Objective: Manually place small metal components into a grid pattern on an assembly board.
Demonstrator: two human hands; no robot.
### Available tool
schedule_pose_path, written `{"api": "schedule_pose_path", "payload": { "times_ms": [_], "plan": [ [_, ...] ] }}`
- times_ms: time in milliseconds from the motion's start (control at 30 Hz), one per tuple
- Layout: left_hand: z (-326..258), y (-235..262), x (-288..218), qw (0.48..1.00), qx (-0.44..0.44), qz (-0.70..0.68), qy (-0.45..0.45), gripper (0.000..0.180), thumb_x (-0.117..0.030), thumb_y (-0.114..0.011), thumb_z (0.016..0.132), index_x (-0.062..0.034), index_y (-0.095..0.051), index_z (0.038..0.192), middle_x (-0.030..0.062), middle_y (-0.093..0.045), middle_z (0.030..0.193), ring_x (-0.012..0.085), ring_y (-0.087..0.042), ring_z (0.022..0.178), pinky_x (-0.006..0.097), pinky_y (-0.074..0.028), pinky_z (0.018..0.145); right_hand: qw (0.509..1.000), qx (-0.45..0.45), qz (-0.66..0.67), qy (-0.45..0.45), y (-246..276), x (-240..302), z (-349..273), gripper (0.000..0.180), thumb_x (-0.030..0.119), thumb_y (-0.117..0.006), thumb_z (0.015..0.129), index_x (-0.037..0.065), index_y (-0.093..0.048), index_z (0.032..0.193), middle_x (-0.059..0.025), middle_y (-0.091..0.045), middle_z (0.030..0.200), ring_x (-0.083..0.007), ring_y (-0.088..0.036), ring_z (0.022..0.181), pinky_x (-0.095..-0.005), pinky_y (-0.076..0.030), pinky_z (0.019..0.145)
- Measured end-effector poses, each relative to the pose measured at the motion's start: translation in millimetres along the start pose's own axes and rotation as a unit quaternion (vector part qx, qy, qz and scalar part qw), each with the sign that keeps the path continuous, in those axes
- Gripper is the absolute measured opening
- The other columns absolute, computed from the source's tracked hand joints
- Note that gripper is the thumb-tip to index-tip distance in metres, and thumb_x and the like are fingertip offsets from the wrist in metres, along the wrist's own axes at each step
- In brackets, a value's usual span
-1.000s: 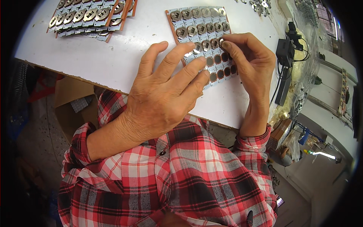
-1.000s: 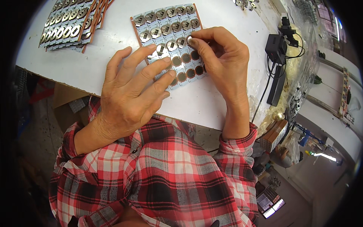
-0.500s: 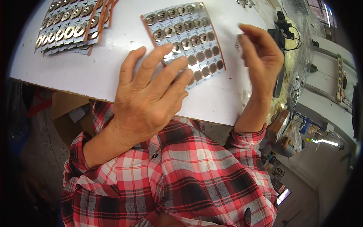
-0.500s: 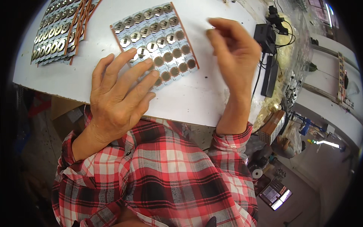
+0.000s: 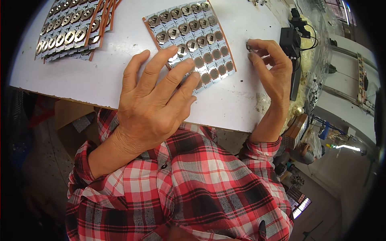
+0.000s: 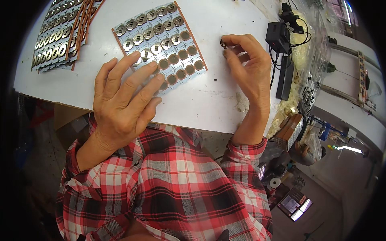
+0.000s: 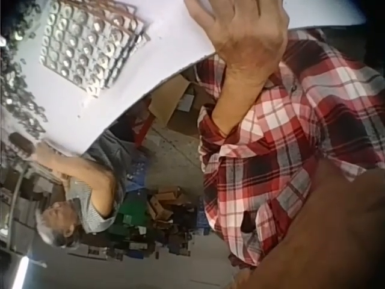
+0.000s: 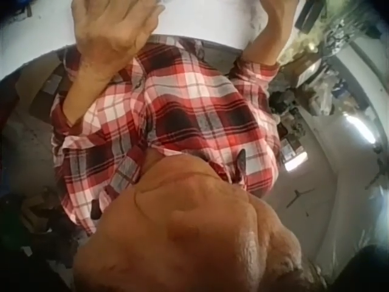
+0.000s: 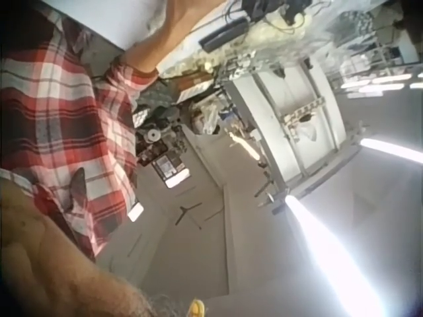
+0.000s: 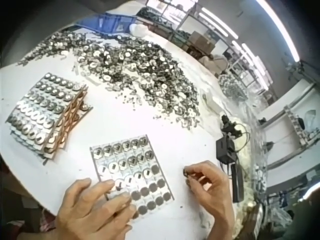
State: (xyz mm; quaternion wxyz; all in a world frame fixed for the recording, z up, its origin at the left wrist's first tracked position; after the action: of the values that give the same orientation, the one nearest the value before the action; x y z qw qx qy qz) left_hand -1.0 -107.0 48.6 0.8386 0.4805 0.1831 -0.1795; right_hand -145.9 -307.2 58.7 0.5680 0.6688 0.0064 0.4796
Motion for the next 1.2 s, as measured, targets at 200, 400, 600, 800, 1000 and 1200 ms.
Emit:
{"api": "schedule_pose_path", "payload": {
  "times_ms": [200, 400, 600, 800, 1000, 1200],
  "plan": [
    [0, 1, 0, 1.000, -0.003, 0.003, 0.004, 0.040, -0.017, -0.080, 0.075, -0.0086, -0.077, 0.114, 0.0059, -0.070, 0.128, 0.0339, -0.058, 0.130, 0.054, -0.042, 0.109, 1.000, -0.009, -0.021, 0.017, -3, -3, 7, 0.016, 0.005, -0.067, 0.100, 0.000, -0.074, 0.113, -0.0006, -0.071, 0.095, -0.0053, -0.062, 0.081, -0.0212, -0.049, 0.072],
    [-1, 1, 1, 1.000, -0.019, -0.013, 0.005, 0.044, -0.018, -0.081, 0.071, -0.0079, -0.077, 0.114, 0.0055, -0.070, 0.126, 0.0330, -0.058, 0.130, 0.054, -0.039, 0.112, 0.960, 0.034, 0.269, -0.064, -43, 18, 6, 0.017, 0.008, -0.064, 0.103, -0.005, -0.072, 0.110, -0.0027, -0.069, 0.089, -0.0060, -0.059, 0.067, -0.0211, -0.046, 0.053],
    [-1, 2, 0, 1.000, -0.016, -0.013, 0.008, 0.044, -0.018, -0.082, 0.070, -0.0079, -0.077, 0.112, 0.0052, -0.069, 0.126, 0.0325, -0.058, 0.130, 0.054, -0.039, 0.112, 0.979, 0.019, 0.202, -0.034, -45, 25, 11, 0.018, 0.003, -0.070, 0.098, -0.004, -0.071, 0.114, -0.0018, -0.072, 0.092, -0.0036, -0.059, 0.070, -0.0184, -0.043, 0.054],
    [-4, 0, 0, 1.000, -0.025, -0.011, 0.010, 0.043, -0.018, -0.083, 0.069, -0.0075, -0.077, 0.110, 0.0046, -0.069, 0.126, 0.0316, -0.058, 0.130, 0.054, -0.039, 0.112, 0.993, -0.008, 0.111, 0.039, -46, 36, 13, 0.013, -0.002, -0.070, 0.096, -0.003, -0.073, 0.109, -0.0025, -0.073, 0.097, -0.0051, -0.067, 0.083, -0.0189, -0.052, 0.071],
    [-1, 2, 1, 0.999, -0.021, -0.024, 0.014, 0.044, -0.017, -0.084, 0.068, -0.0077, -0.078, 0.110, 0.0046, -0.068, 0.126, 0.0313, -0.058, 0.129, 0.054, -0.039, 0.113, 0.994, 0.047, 0.077, 0.056, -46, 45, 17, 0.012, -0.003, -0.070, 0.095, -0.004, -0.073, 0.107, -0.0013, -0.073, 0.096, -0.0062, -0.067, 0.086, -0.0204, -0.053, 0.077],
    [2, 2, 3, 0.999, 0.001, -0.032, 0.025, 0.044, -0.015, -0.085, 0.068, -0.0074, -0.077, 0.111, 0.0050, -0.068, 0.127, 0.0308, -0.058, 0.129, 0.054, -0.038, 0.113, 0.976, 0.061, 0.207, -0.008, -56, 21, 19, 0.014, -0.001, -0.071, 0.096, -0.002, -0.075, 0.110, 0.0004, -0.070, 0.092, -0.0059, -0.064, 0.085, -0.0197, -0.049, 0.075]
  ]
}}
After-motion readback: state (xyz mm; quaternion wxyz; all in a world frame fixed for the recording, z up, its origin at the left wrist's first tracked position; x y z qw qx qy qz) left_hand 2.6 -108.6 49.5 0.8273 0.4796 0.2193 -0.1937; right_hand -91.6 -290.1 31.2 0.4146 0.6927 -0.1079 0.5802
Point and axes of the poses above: each hand's wrist, its own z-axis towards the middle knuckle, its own y-axis out of the back of the hand, x = y × z, the point moved 10 cm from there along z, towards the middle knuckle
